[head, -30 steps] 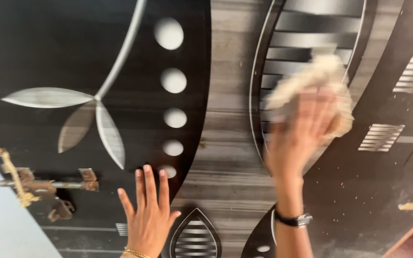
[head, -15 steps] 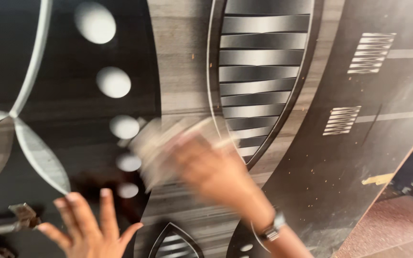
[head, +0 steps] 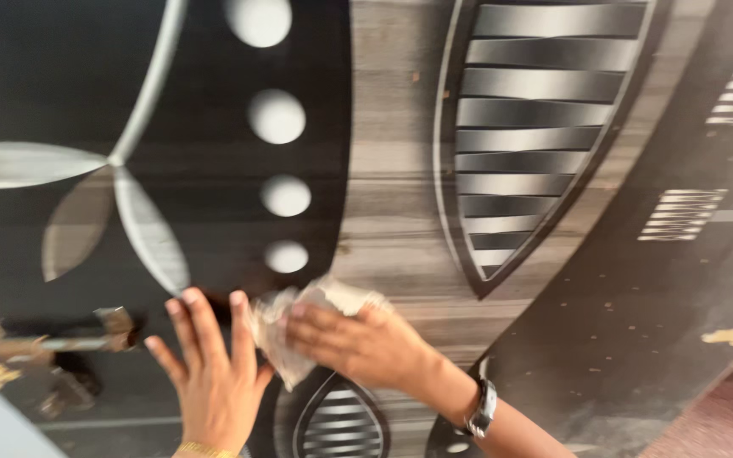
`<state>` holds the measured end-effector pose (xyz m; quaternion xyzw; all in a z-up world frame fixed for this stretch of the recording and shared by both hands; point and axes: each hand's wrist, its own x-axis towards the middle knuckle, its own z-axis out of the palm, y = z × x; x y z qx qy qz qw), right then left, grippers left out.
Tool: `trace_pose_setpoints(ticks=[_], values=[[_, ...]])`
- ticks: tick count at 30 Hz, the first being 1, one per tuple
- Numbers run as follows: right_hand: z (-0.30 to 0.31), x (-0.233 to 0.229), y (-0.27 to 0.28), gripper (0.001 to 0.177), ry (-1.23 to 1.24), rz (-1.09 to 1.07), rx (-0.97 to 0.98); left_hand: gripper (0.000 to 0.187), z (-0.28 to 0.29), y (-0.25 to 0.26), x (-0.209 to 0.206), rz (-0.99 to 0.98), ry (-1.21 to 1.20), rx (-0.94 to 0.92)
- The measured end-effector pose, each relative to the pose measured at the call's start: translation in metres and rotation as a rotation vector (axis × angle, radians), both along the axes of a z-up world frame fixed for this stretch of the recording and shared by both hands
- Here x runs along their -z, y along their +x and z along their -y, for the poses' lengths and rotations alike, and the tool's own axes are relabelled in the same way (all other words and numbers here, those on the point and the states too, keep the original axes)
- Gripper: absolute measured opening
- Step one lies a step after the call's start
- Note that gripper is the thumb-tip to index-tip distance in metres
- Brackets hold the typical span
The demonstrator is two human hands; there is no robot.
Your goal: The person wipes the surface of a dark metal door with a white cloth, focusing on the latch and decorative patterns. The person uses both hands to hold the door and wipe different sections.
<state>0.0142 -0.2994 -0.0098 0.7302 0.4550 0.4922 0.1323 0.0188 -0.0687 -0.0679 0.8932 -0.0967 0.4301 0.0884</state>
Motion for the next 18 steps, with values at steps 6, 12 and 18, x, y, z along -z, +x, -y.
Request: trace_pose_setpoints(ticks=[6, 12, 18], values=[[0.093, -0.049, 0.001, 0.051, 0.340, -0.142, 0.361, 0.106, 0.001, 0.003, -0.005, 0.071, -0.024, 0.092], [0.167, -0.062, -0.007, 0.054, 1.060, 0.304, 0.365, 0.096, 0.002, -0.003, -0.002, 0.099, -0.029, 0.136], [0.044, -0.022, 0.005, 0.076, 0.348, -0.116, 0.506, 0.096, 0.000, -0.004, -0.009, 0.048, 0.034, 0.123]])
